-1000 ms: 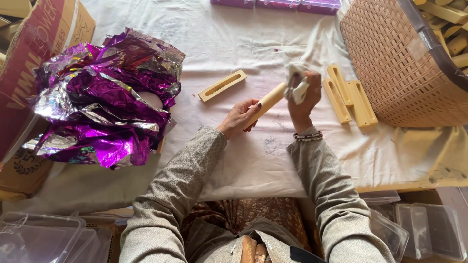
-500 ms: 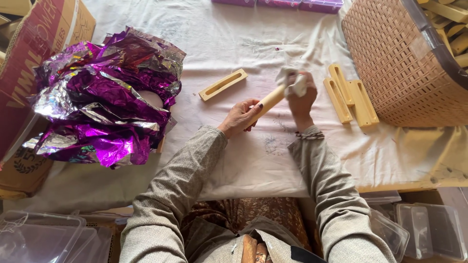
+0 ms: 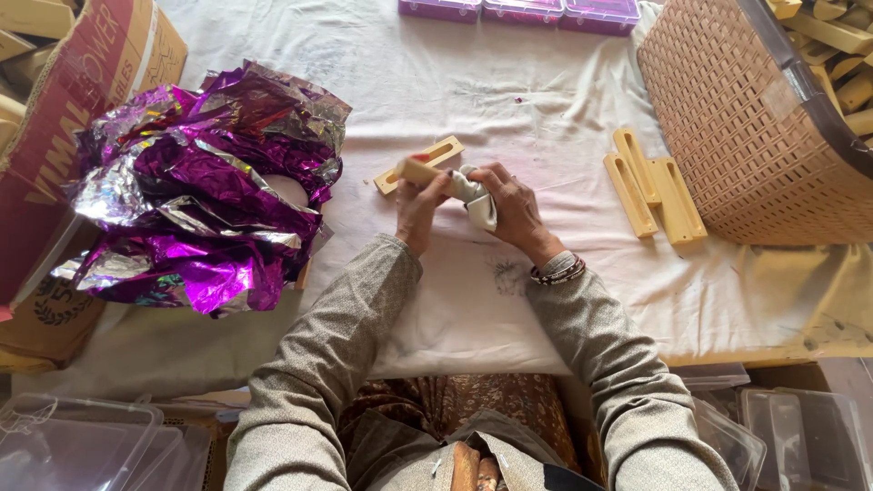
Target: The person wipes a wooden item with a white cloth, then wraps it in a sheet of shiny purple foil. They repeat this process with a second wooden item, wiping it before wrapping it in foil.
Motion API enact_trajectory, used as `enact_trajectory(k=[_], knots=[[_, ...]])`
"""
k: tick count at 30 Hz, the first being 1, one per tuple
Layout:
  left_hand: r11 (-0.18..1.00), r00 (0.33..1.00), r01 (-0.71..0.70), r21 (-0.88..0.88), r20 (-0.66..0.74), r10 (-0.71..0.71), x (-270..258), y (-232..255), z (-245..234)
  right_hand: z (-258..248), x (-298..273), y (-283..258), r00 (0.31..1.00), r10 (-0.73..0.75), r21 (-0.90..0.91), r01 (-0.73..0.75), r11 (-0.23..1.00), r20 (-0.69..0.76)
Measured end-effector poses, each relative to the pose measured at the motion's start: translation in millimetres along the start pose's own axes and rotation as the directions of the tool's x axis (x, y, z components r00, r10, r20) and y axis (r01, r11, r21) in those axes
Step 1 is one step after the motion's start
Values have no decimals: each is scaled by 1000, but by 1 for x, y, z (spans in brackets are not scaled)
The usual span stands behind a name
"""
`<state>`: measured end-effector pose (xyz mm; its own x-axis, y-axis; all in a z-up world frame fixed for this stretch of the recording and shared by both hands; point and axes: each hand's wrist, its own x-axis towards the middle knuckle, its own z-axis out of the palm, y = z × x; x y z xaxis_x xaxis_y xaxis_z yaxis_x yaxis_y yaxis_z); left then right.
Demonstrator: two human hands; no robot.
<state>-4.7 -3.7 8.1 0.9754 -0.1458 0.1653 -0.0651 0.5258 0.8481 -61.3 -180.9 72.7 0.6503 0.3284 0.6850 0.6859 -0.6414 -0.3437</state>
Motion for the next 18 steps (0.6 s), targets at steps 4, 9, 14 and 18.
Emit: enact_trajectory(k=[4,9,14,18], knots=[[995,999,-17,99,-35,21,2,-8,-3,-23,0,15,987,109,-230,-80,970,119],[832,999,34,554,14,-50,-7,2,5,-47,4,8,994,105,-368,-87,926,30],[509,981,-36,860,126,-144,-15,19,18,-53,6,3,983,182,-382,-163,910,14],[786,953,132,604,140,-267,-16,6,15,-22,5,-7,959,131,-416,-229,880,-250]])
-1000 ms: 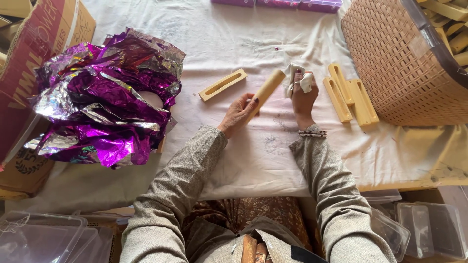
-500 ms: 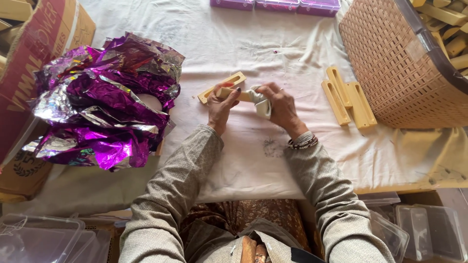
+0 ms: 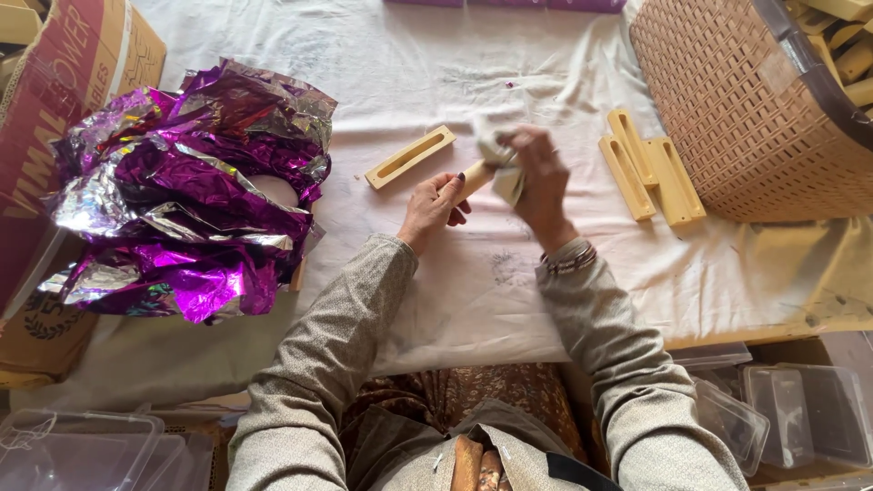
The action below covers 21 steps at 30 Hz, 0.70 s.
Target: The person wipes a wooden item with a white cloth, then wraps it in a sheet of shiny purple foil. They repeat this process with a second wooden item, wiping it before wrapping it in foil.
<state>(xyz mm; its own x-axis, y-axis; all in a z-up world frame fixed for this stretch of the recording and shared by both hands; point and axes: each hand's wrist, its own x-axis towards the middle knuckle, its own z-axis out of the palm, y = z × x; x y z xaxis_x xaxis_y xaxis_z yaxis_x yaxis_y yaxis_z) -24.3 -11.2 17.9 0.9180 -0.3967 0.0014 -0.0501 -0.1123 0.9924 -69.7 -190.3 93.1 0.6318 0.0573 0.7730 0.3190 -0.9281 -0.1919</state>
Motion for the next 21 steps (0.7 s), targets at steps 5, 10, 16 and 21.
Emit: enact_trajectory(k=[5,10,16,21], knots=[[816,992,97,-569,126,-30,27,-67,9,23,-7,-41,921,-382,231,388,892,-70],[903,986,-28,-428,135,94,1,-12,9,23,4,19,962,-233,116,250,961,-141],[965,980,-64,-256,164,108,-10,14,7,17,-5,94,946,201,144,-168,975,-256],[972,988,-106,-210,88,127,9,-21,6,25,-4,15,960,74,717,148,681,-268]])
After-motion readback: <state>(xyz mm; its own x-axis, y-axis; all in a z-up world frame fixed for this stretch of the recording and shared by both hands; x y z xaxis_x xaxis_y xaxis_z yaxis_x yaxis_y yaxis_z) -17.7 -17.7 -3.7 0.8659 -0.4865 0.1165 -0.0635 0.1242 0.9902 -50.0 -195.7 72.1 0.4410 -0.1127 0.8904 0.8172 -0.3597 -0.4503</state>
